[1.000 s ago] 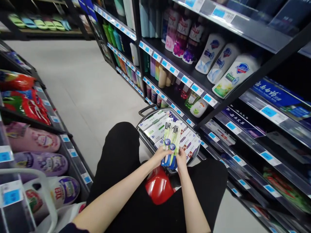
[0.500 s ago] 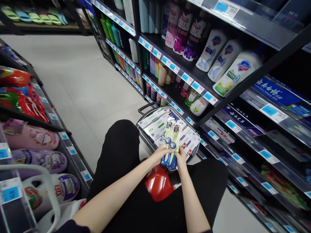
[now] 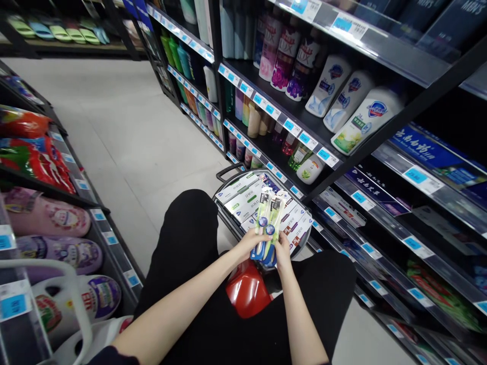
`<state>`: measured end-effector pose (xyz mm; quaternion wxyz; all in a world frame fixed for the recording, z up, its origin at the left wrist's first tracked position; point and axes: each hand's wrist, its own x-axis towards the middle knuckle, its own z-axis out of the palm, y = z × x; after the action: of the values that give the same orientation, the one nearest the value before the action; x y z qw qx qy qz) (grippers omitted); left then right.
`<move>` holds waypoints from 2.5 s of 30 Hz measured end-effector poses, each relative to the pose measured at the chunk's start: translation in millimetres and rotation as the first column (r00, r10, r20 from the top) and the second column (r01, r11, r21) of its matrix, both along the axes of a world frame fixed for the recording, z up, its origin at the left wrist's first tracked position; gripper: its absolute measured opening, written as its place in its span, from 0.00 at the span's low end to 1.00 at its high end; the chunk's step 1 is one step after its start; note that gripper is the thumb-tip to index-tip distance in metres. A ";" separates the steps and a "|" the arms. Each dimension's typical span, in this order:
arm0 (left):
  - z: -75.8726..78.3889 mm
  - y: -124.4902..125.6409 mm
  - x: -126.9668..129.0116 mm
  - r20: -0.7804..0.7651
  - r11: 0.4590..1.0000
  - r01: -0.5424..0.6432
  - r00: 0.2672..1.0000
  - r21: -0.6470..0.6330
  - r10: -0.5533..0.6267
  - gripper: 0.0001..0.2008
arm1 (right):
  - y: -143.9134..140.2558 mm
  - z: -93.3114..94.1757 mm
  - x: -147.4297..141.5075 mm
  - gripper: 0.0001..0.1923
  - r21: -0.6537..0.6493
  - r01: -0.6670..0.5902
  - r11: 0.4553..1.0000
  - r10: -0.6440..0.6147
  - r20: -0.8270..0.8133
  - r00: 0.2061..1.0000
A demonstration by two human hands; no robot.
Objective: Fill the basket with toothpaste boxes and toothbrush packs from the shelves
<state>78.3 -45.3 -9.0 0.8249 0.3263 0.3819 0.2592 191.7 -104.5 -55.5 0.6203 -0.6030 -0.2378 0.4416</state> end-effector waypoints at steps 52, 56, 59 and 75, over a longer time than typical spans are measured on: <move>-8.2 0.5 1.4 0.026 0.992 -0.022 0.999 0.128 0.018 0.17 | -8.2 37.6 11.8 0.21 0.079 0.131 0.988 -0.091 -0.384 0.919; -3.6 -0.3 0.7 0.013 0.992 -0.024 1.000 0.127 0.023 0.17 | -7.6 33.0 9.2 0.20 0.096 0.120 0.988 -0.087 -0.298 0.951; 1.2 -1.3 0.3 0.029 0.991 0.000 1.000 0.131 -0.004 0.17 | -7.0 30.2 7.6 0.20 0.066 0.093 0.994 -0.074 -0.247 0.966; 9.0 -2.0 1.1 0.054 0.992 0.019 0.998 0.122 -0.025 0.24 | -6.1 20.5 5.7 0.22 0.026 0.090 0.996 -0.083 -0.181 0.980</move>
<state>79.4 -47.3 0.0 0.8167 0.3726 0.3386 0.2818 197.5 -110.6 -35.0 0.6682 -0.5597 -0.1619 0.4627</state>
